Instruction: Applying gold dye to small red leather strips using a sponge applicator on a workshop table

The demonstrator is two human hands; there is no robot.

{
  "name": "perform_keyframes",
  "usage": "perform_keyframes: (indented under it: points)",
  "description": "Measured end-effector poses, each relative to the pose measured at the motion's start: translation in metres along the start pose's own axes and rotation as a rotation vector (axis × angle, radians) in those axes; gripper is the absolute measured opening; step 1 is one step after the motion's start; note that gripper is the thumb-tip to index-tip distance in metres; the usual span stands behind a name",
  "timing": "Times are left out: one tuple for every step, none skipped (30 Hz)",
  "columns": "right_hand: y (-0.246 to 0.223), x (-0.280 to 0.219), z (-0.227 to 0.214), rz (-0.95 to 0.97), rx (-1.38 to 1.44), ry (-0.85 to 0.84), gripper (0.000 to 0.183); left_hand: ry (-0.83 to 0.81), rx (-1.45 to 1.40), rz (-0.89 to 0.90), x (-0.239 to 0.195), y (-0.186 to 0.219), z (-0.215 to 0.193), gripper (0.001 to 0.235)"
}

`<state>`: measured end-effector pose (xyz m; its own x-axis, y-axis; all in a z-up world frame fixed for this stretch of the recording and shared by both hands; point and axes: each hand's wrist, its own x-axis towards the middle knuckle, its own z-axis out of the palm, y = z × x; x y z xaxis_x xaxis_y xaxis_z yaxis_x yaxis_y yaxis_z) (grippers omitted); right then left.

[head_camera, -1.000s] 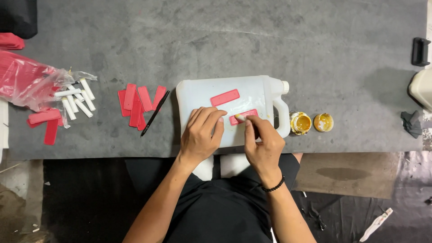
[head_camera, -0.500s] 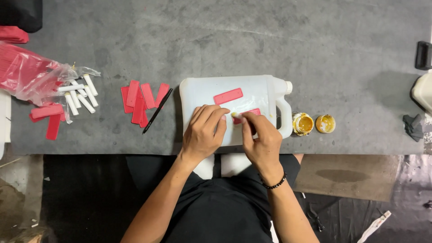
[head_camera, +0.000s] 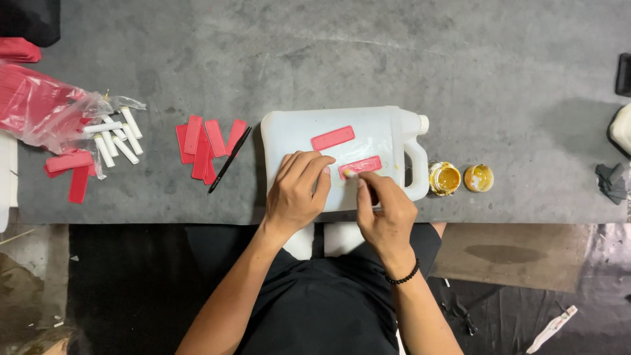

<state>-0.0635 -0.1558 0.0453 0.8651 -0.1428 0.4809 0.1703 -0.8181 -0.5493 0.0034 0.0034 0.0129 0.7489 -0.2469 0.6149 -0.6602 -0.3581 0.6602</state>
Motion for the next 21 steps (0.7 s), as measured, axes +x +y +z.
perform_keyframes:
  points:
    - [0.001, -0.004, 0.000, 0.004, -0.002, 0.004, 0.011, -0.004, -0.003, 0.003, 0.000, 0.001, 0.000, 0.015]
    - [0.002, -0.007, 0.000, -0.007, -0.017, 0.010, 0.010, -0.008, -0.008, 0.001, 0.001, 0.002, -0.001, 0.015]
    - [0.004, -0.010, 0.000, -0.024, -0.029, 0.012, 0.009, -0.007, -0.010, -0.004, 0.001, 0.003, -0.002, 0.015]
    - [0.004, -0.008, -0.001, -0.025, -0.028, 0.013, 0.009, -0.006, -0.008, -0.003, 0.002, 0.002, -0.001, 0.015]
    - [0.004, -0.006, -0.001, -0.017, -0.045, 0.043, 0.009, 0.000, -0.003, -0.001, 0.001, 0.002, 0.000, 0.015]
    - [0.005, -0.004, -0.001, -0.008, -0.062, 0.072, 0.009, 0.005, 0.002, 0.000, 0.001, 0.001, 0.000, 0.015]
    - [0.004, -0.008, 0.000, -0.003, -0.065, 0.074, 0.009, 0.001, -0.001, 0.001, 0.001, 0.002, 0.000, 0.015]
    - [0.003, -0.011, 0.002, -0.012, -0.023, 0.061, 0.009, 0.000, -0.002, 0.000, 0.001, 0.003, 0.000, 0.015]
    - [0.002, -0.013, 0.004, -0.023, 0.021, 0.048, 0.009, 0.002, 0.000, 0.000, 0.002, 0.003, -0.001, 0.015]
    - [0.004, -0.011, 0.002, -0.020, 0.021, 0.051, 0.009, -0.001, -0.001, 0.002, 0.002, 0.003, 0.000, 0.015]
    - [0.005, -0.009, 0.000, -0.015, -0.026, 0.092, 0.009, 0.001, -0.001, 0.003, 0.001, 0.002, 0.001, 0.015]
    - [0.007, -0.006, -0.002, -0.010, -0.072, 0.134, 0.008, 0.003, 0.000, 0.004, 0.000, 0.001, 0.002, 0.015]
    - [0.006, -0.009, 0.000, -0.007, -0.071, 0.134, 0.008, 0.001, 0.001, 0.004, 0.000, 0.001, 0.001, 0.015]
    - [0.005, -0.011, 0.002, 0.000, -0.021, 0.092, 0.008, 0.000, 0.007, -0.002, 0.000, 0.002, 0.000, 0.015]
    - [0.005, -0.014, 0.003, 0.010, 0.024, 0.054, 0.009, -0.003, 0.006, -0.003, 0.001, 0.002, 0.001, 0.014]
    - [0.007, -0.017, -0.002, 0.015, 0.019, 0.060, 0.009, -0.008, 0.000, 0.001, 0.000, 0.003, 0.001, 0.014]
    - [0.009, -0.018, -0.006, 0.052, 0.014, 0.067, 0.007, -0.011, 0.010, -0.005, 0.001, 0.003, 0.001, 0.014]
    - [0.011, -0.019, -0.009, 0.089, 0.009, 0.075, 0.006, -0.013, 0.020, -0.011, 0.001, 0.004, 0.001, 0.014]
    - [0.018, -0.021, -0.019, 0.092, 0.007, 0.079, 0.006, -0.017, 0.018, -0.007, 0.000, 0.003, 0.000, 0.014]
    - [0.026, -0.023, -0.029, 0.143, -0.020, 0.142, 0.007, -0.016, 0.021, -0.010, -0.001, 0.003, 0.000, 0.014]
    - [0.034, -0.024, -0.041, 0.196, -0.051, 0.207, 0.009, -0.017, 0.019, -0.012, -0.001, 0.003, 0.001, 0.014]
